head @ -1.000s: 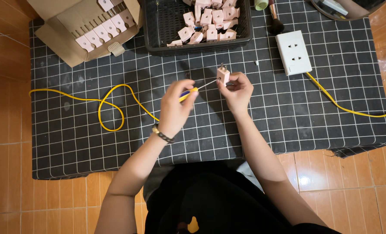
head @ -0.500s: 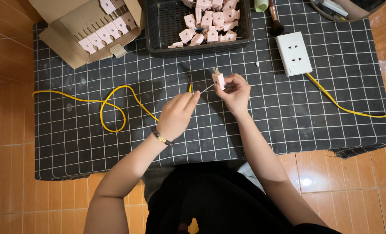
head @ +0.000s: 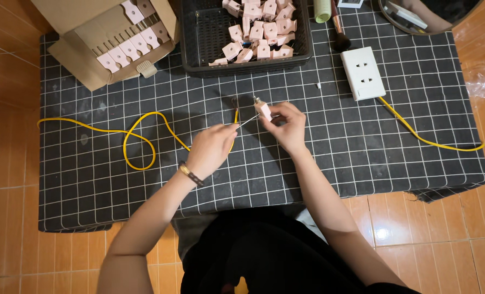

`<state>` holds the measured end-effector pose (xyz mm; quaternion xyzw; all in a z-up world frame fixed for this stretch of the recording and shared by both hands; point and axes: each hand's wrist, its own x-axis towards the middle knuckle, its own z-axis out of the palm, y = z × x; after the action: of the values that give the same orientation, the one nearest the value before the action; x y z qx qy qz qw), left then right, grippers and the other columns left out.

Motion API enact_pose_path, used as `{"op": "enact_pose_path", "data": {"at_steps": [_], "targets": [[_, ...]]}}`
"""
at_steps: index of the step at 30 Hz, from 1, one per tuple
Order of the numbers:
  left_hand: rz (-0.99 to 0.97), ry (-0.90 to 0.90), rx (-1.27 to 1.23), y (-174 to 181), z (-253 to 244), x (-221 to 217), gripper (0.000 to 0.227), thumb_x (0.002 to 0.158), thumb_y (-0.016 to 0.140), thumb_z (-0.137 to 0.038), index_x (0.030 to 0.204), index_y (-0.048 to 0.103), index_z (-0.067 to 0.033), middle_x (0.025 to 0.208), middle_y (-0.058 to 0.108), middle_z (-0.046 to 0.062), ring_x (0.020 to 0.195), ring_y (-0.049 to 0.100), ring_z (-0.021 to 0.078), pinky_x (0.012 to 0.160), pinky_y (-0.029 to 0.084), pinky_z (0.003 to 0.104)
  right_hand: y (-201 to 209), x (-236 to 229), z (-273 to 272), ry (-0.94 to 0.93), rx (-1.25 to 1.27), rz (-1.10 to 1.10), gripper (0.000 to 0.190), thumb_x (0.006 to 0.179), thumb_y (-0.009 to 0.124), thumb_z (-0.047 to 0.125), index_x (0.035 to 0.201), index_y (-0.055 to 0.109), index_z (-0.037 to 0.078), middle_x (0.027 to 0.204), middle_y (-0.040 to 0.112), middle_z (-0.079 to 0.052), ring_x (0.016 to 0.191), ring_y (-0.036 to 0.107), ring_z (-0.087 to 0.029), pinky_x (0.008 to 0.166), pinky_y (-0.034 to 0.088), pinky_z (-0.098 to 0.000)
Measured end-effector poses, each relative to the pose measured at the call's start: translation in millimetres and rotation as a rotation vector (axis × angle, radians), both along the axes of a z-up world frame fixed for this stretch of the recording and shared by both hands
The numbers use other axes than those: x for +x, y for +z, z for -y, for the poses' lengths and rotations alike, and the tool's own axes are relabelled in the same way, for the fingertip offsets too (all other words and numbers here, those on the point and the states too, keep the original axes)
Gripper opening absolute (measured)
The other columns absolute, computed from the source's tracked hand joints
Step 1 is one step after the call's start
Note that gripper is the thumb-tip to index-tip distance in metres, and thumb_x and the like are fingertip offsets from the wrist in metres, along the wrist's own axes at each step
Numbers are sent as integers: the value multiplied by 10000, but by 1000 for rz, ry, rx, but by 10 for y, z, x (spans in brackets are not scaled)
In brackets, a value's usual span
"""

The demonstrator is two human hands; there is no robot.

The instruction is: The person uses a screwdriver to tighten screws on a small pink electrical component, then inserts a yellow cable into it. They repeat this process with another component and finally place the assembled unit into a white power strip.

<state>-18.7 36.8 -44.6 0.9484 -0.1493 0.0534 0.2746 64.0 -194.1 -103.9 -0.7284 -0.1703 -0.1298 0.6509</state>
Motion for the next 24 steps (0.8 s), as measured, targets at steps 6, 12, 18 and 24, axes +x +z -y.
{"op": "enact_pose_path", "data": {"at_steps": [6, 12, 18, 24], "targets": [[658, -23, 499, -356, -18, 38, 289, 1037, 536, -132, 1270, 680, -224, 919, 558, 0, 816, 579, 152, 555, 500, 260, -26, 15, -21, -35, -64, -33, 290, 740, 944, -17, 983, 790, -56, 783, 646, -157, 660, 714, -227, 609, 622, -289], [407, 192, 162, -601, -436, 407, 180, 964, 723, -272, 1111, 757, -173, 821, 720, 45, 949, 676, 247, 771, 561, 350, -75, 89, -32, -221, 42, -138, 265, 856, 911, 59, 1071, 775, -14, 909, 683, -142, 848, 763, -269, 668, 641, -317], [312, 297, 258, -847, -492, 426, 236, 947, 734, -279, 1098, 744, -99, 1035, 647, 74, 1009, 674, 260, 769, 602, 324, -61, -31, -224, 5, 239, -322, 283, 865, 869, 29, 1126, 762, 6, 963, 704, -97, 864, 750, -210, 682, 669, -308], [-174, 50, -725, -401, -38, 295, 308, 1016, 720, -244, 1247, 685, -44, 1132, 676, 123, 1067, 698, 271, 779, 643, 384, -136, -217, -495, 292, 263, -362, 328, 906, 775, -44, 1228, 730, 4, 1114, 721, -170, 973, 755, -265, 805, 669, -384]]}}
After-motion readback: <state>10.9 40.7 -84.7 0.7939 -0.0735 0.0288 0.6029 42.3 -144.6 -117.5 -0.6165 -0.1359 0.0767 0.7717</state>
